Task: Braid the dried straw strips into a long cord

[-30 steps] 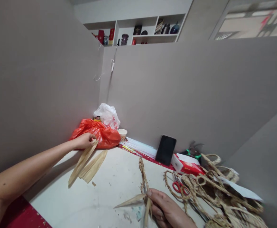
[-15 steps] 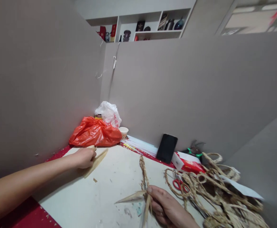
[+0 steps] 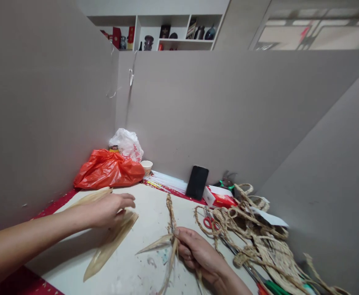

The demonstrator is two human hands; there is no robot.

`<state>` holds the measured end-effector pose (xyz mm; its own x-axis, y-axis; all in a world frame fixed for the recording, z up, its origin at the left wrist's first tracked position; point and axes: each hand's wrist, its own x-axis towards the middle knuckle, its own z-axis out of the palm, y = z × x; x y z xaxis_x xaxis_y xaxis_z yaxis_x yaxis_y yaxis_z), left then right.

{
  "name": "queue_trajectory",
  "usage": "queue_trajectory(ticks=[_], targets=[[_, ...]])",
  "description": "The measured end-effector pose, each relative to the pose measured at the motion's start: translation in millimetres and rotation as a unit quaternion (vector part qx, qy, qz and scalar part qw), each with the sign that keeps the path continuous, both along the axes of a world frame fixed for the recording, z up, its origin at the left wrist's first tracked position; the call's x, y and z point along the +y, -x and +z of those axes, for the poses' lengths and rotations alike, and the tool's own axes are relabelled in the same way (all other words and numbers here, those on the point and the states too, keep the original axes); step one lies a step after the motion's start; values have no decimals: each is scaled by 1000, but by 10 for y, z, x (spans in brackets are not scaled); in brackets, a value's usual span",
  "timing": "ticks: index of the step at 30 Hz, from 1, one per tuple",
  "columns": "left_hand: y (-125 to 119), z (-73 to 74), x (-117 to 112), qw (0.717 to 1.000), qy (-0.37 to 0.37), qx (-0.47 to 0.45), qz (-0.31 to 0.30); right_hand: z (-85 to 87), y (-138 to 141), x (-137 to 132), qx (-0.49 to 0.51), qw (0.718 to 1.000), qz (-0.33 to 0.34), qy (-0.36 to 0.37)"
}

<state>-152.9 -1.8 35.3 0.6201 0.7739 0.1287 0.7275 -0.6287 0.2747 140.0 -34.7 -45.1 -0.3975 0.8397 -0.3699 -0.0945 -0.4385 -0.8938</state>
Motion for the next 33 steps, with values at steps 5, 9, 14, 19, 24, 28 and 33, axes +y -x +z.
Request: queue_trajectory(ticks=[5,9,14,19,24,28,33], targets=[[-55,-219,226,984,22,46,169,6,5,-1,-2,1000,7,-6],[-212,-368,252,985,77,74,133,22,11,-9,-9,1000,4,-10],[-406,-323,197,982,153,-64,91,48,18,-8,-10,1000,-4,-17],[-680,-177,208,863,385,-318,75,66,30,12,-17,999,-8,-30],[-1088,-327,232,783,487,-382,59,32,40,22,-14,997,-36,-66],[-1247,-538,254,767,478,-422,68,22,52,8,2,995,-64,-71],[-1229,-678,215,769,469,-427,79,20,57,-12,-4,995,-80,-51]])
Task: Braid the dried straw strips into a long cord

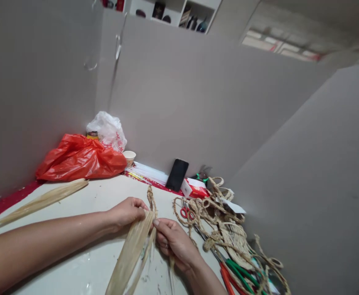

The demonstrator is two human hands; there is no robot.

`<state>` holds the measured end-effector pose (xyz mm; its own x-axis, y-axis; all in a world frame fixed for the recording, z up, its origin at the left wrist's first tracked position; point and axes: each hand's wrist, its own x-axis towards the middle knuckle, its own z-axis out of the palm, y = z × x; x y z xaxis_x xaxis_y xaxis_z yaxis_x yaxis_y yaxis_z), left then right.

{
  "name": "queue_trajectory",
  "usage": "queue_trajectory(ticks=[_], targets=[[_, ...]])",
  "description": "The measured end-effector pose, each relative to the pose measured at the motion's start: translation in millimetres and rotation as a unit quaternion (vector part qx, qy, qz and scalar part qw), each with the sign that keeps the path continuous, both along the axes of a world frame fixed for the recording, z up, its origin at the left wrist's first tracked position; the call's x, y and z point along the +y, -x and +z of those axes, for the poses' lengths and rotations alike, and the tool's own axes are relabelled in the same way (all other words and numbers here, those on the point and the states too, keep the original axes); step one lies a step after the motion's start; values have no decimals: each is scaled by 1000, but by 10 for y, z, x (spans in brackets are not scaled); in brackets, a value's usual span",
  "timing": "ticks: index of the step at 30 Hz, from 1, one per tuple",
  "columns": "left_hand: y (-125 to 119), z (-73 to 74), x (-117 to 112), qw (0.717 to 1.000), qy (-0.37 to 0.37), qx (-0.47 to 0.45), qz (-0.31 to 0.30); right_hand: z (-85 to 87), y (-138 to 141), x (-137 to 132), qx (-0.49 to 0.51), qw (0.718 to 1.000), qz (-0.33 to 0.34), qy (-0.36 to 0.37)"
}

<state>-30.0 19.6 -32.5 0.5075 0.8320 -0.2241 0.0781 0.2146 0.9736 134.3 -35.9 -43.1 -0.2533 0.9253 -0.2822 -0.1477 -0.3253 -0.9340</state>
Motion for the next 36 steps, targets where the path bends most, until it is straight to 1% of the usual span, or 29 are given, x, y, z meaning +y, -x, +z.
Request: queue_trajectory(ticks=[4,8,11,16,19,24,30,32,36], targets=[[-20,-64,-47,1000,4,15,1,-8,13,-18,-27,999,-23,19],[-30,-90,-94,1000,-15,-2,-2,-4,26,-55,-41,999,-24,25],[-13,-87,-104,999,-49,-2,4,-3,28,-66,-42,998,-26,24],[4,-69,-93,990,-133,37,24,-16,33,-47,-46,998,-23,22],[6,-52,-105,985,-165,53,26,-22,43,-48,-57,998,-18,16],[12,-19,-133,982,-182,38,20,-30,62,-70,-74,997,-20,3],[4,-8,-149,985,-171,24,10,-18,109,-64,-95,993,-59,-24],[-6,-8,-161,984,-176,12,16,-9,126,-65,-97,993,-69,-25],[-26,-27,-197,977,-209,-14,41,9,138,-78,-96,992,-79,-24]])
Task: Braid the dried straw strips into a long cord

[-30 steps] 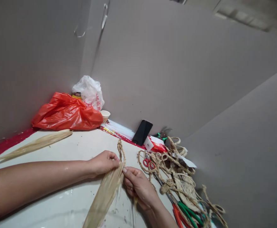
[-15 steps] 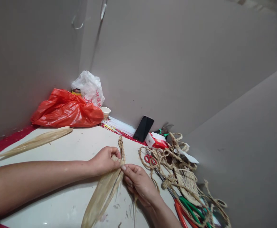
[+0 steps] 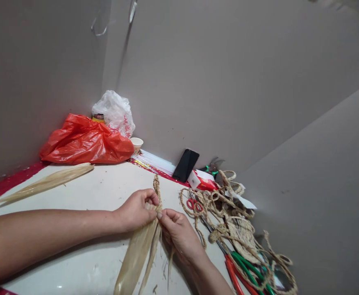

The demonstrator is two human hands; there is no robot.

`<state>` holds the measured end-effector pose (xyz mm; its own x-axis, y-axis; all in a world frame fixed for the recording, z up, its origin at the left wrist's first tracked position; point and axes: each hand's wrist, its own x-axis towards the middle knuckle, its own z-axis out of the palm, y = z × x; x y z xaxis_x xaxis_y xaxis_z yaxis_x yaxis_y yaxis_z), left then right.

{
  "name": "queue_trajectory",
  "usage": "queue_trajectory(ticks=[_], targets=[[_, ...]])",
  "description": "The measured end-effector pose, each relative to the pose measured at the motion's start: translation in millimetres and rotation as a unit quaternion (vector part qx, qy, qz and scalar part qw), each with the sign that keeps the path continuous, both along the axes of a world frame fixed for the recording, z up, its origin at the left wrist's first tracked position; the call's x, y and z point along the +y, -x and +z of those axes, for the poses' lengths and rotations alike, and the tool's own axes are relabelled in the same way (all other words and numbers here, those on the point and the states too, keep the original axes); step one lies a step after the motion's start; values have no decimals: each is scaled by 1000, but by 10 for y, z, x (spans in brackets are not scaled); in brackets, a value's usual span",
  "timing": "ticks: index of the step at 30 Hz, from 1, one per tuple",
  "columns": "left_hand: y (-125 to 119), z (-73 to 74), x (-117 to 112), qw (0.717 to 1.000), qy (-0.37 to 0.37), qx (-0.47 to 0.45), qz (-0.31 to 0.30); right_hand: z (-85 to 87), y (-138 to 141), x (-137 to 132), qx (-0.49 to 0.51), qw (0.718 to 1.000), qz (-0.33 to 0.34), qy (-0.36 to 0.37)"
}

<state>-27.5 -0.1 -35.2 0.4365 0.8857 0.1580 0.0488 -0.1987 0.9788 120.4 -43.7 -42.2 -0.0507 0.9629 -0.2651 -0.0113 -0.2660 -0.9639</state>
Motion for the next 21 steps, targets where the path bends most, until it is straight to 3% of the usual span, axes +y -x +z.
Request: queue_trajectory(ticks=[4,8,11,17,21], targets=[[6,44,-69,999,-33,-10,3,3,-14,-4,-9,1000,6,-11],[49,249,-185,996,-82,-13,-9,-28,-23,5,-33,999,-7,-12],[108,472,-249,995,-85,-47,-12,-49,-16,7,-25,1000,0,-10],[342,1031,-254,987,7,-154,-45,-59,-15,3,-74,997,20,-3],[642,1461,-267,993,-20,-117,30,-81,-35,6,-137,990,21,-11]])
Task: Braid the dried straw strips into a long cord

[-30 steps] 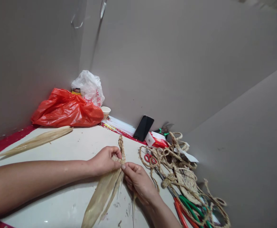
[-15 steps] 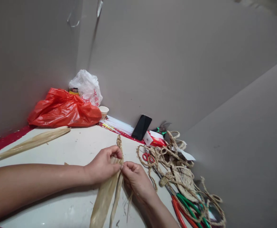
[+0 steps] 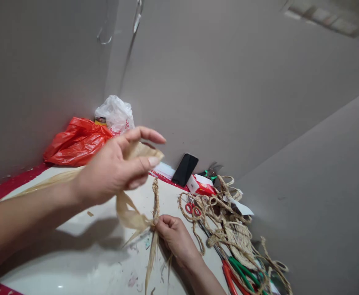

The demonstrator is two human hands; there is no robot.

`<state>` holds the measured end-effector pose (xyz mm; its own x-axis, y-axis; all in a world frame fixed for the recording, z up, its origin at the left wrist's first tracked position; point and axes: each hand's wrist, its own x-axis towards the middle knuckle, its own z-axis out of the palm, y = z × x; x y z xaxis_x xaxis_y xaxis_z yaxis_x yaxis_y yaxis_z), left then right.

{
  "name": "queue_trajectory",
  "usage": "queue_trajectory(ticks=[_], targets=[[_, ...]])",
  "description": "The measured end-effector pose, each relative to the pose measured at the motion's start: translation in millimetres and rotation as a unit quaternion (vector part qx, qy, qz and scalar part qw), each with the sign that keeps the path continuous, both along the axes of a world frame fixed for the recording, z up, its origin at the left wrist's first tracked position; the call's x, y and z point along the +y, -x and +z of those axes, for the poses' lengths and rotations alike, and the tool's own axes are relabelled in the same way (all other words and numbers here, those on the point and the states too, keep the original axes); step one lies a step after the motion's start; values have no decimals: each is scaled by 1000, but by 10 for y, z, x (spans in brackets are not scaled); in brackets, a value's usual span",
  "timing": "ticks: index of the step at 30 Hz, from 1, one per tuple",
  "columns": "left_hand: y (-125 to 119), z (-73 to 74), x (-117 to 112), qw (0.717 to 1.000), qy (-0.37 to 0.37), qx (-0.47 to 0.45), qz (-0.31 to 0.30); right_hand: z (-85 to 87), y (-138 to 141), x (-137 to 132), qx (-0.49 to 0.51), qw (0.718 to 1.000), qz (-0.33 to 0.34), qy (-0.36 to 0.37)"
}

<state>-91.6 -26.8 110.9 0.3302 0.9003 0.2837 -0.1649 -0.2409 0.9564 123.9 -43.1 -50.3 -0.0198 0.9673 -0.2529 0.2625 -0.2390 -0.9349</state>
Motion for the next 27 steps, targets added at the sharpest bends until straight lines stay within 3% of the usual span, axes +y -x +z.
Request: queue_trajectory(ticks=[3,6,8,10,12,13,15,18,22,27], targets=[[306,267,14,996,-57,38,61,-17,-4,7,-25,999,6,-21],[598,361,186,978,-111,151,97,-13,4,10,-34,999,9,-38],[695,288,388,947,-122,288,78,-2,8,6,-21,999,9,-29],[660,119,582,891,-147,422,79,9,6,1,11,1000,8,-7],[490,-106,690,839,-200,472,185,17,-1,-1,52,999,6,12],[368,-225,698,830,-217,468,213,21,-4,0,72,997,5,16],[92,-460,622,847,-212,462,153,31,-5,4,107,994,5,16],[-264,-780,387,891,-113,434,-66,62,12,9,150,989,8,13],[-480,-1106,194,918,-58,380,-93,111,35,6,179,984,2,20],[-532,-1279,243,947,130,236,-176,125,9,8,192,981,5,22]])
